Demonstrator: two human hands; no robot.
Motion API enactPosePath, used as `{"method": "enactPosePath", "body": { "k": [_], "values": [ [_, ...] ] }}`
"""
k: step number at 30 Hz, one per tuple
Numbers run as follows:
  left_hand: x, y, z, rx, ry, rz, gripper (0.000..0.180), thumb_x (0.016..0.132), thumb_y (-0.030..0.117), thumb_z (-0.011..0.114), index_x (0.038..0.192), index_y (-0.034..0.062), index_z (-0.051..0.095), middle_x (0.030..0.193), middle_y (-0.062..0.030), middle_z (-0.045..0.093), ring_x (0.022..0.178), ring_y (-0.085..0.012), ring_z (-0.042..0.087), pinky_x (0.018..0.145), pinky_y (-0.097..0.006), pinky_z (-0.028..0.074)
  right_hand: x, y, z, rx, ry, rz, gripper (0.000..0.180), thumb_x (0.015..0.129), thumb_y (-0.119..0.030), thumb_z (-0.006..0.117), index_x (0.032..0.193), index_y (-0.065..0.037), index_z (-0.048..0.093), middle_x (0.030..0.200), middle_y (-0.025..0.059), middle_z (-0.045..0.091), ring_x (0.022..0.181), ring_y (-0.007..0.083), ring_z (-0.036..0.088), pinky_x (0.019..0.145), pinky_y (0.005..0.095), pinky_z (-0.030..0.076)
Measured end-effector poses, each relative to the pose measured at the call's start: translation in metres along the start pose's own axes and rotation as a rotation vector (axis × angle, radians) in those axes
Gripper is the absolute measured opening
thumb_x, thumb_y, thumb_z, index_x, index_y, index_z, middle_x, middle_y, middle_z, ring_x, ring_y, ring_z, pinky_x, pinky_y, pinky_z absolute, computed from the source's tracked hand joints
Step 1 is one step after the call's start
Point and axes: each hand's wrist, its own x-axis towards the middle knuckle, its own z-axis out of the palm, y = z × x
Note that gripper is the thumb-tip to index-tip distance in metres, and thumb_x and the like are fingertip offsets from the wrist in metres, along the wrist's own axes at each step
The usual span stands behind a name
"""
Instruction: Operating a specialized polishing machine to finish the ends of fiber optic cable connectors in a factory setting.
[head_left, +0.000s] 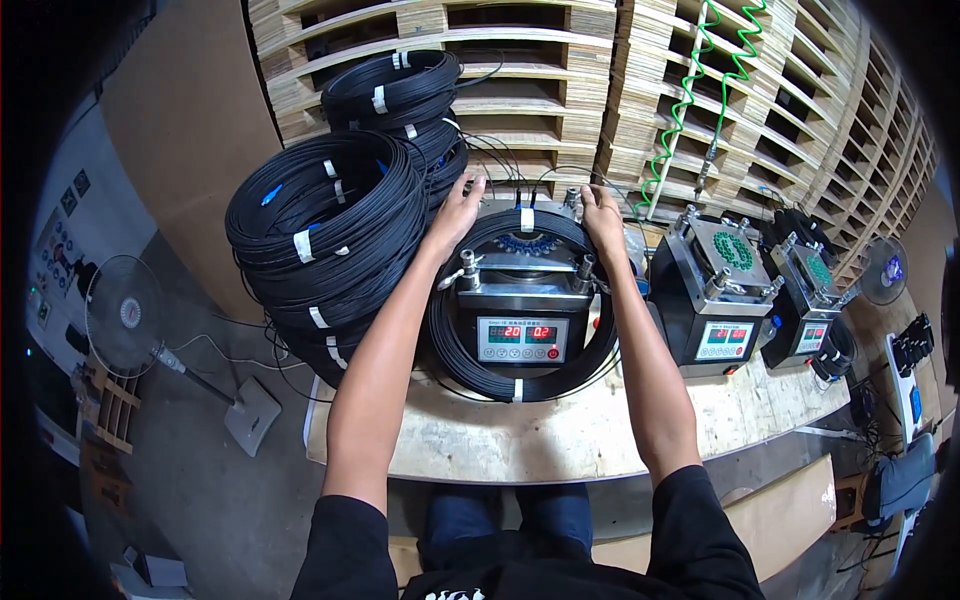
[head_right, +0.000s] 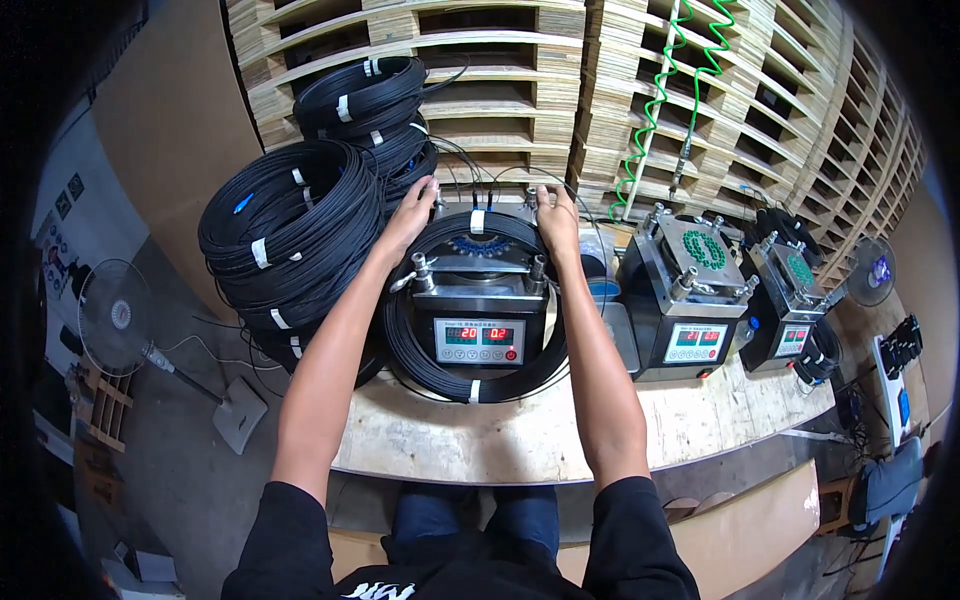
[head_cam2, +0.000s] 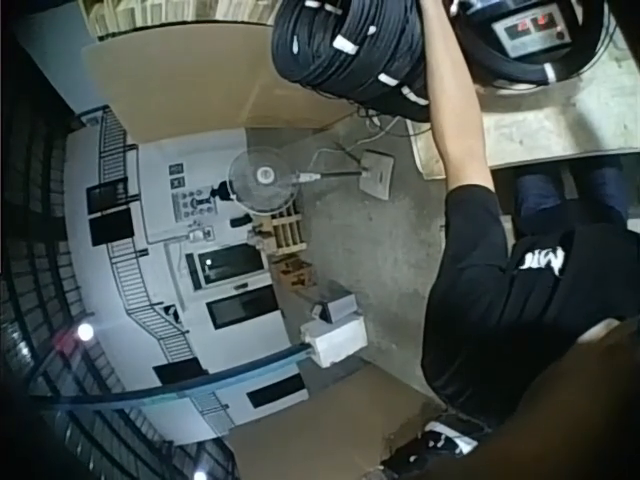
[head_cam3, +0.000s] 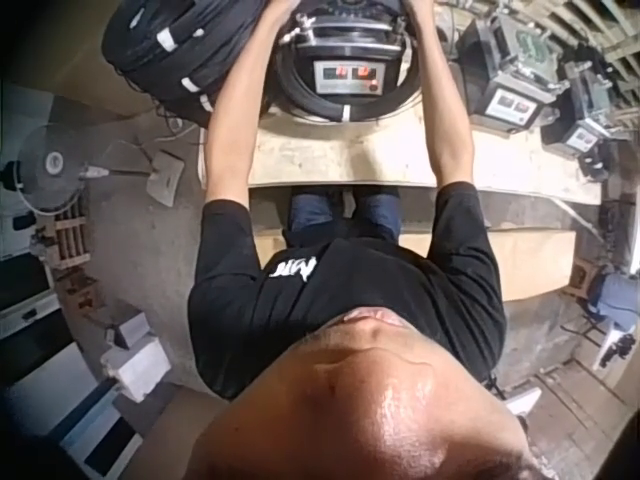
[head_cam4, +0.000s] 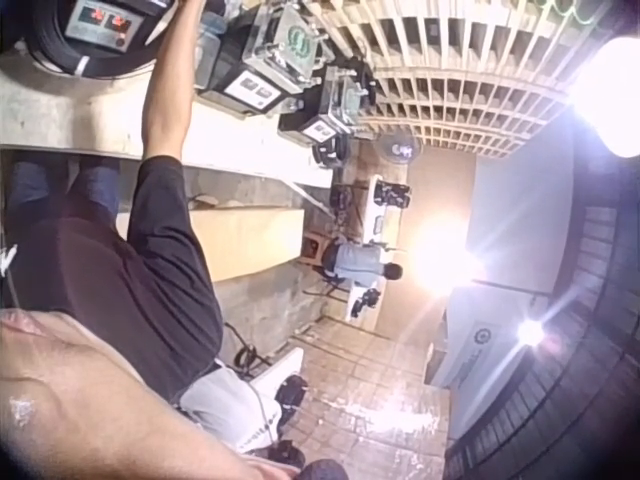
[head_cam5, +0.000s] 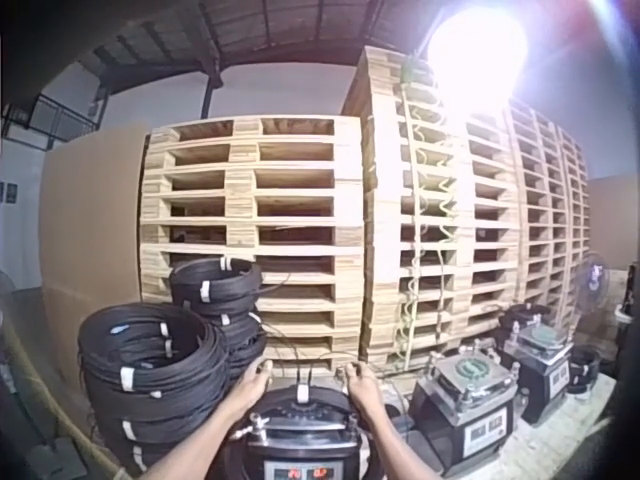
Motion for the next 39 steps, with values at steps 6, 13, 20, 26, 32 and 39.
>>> {"method": "enactPosePath", "body": {
  "k": [6,13,20,26,32,39],
  "values": [
    [0.001,-0.002,0.003,0.011,0.051,-0.011,0.077,0.098,0.064,0.042,0.146,0.0038,0.043,0.141,-0.0279,0.052,0.134,-0.0397,0.048,0.111,-0.042,0.036,-0.001,-0.008,0.002,-0.085,-0.001,0.029,0.055,0.100,-0.044,0.058,0.128,0.003,0.059,0.120,0.0204,0.068,0.112,0.0269,0.065,0.096,0.0345,0.049],
    [0.001,0.006,0.011,0.126,0.142,-0.043,0.081,0.098,0.067,0.040,0.146,0.0014,0.042,0.141,-0.0305,0.051,0.133,-0.0413,0.048,0.111,-0.044,0.036,0.017,0.023,0.001,0.160,0.000,-0.043,0.063,0.097,-0.049,0.061,0.133,0.003,0.055,0.121,0.0190,0.067,0.108,0.0251,0.064,0.095,0.0342,0.049],
    [-0.006,0.015,0.002,0.063,-0.010,-0.080,0.088,0.097,0.068,0.043,0.155,0.0029,0.029,0.148,-0.0270,0.046,0.140,-0.0370,0.041,0.115,-0.039,0.031,0.002,0.000,-0.003,0.102,0.020,0.108,0.065,0.097,-0.051,0.060,0.134,0.002,0.054,0.123,0.0200,0.066,0.111,0.0274,0.063,0.098,0.0347,0.048],
    [0.000,0.002,0.003,0.053,0.062,0.061,0.094,0.094,0.072,0.042,0.154,0.0008,0.028,0.143,-0.0329,0.047,0.138,-0.0411,0.043,0.114,-0.042,0.033,-0.007,-0.018,-0.002,-0.087,0.042,0.078,0.076,0.093,-0.061,0.059,0.137,0.001,0.052,0.127,0.0236,0.063,0.118,0.0338,0.061,0.102,0.0373,0.045],
    [-0.006,0.014,0.005,0.082,0.055,-0.095,0.089,0.096,0.069,0.042,0.152,0.0008,0.033,0.149,-0.0305,0.042,0.140,-0.0424,0.040,0.116,-0.043,0.031,-0.007,-0.015,-0.005,0.032,-0.075,0.083,0.078,0.090,-0.063,0.061,0.141,-0.005,0.051,0.131,0.0327,0.057,0.125,0.0434,0.054,0.104,0.0439,0.044],
    [-0.008,0.015,0.003,0.100,0.063,-0.055,0.092,0.093,0.070,0.048,0.155,0.0029,0.029,0.151,-0.0309,0.040,0.141,-0.0422,0.039,0.116,-0.044,0.030,0.002,0.001,0.000,0.198,-0.029,0.034,0.069,0.095,-0.054,0.061,0.136,0.001,0.053,0.127,0.0254,0.063,0.120,0.0314,0.060,0.102,0.0369,0.044]
  ]
}}
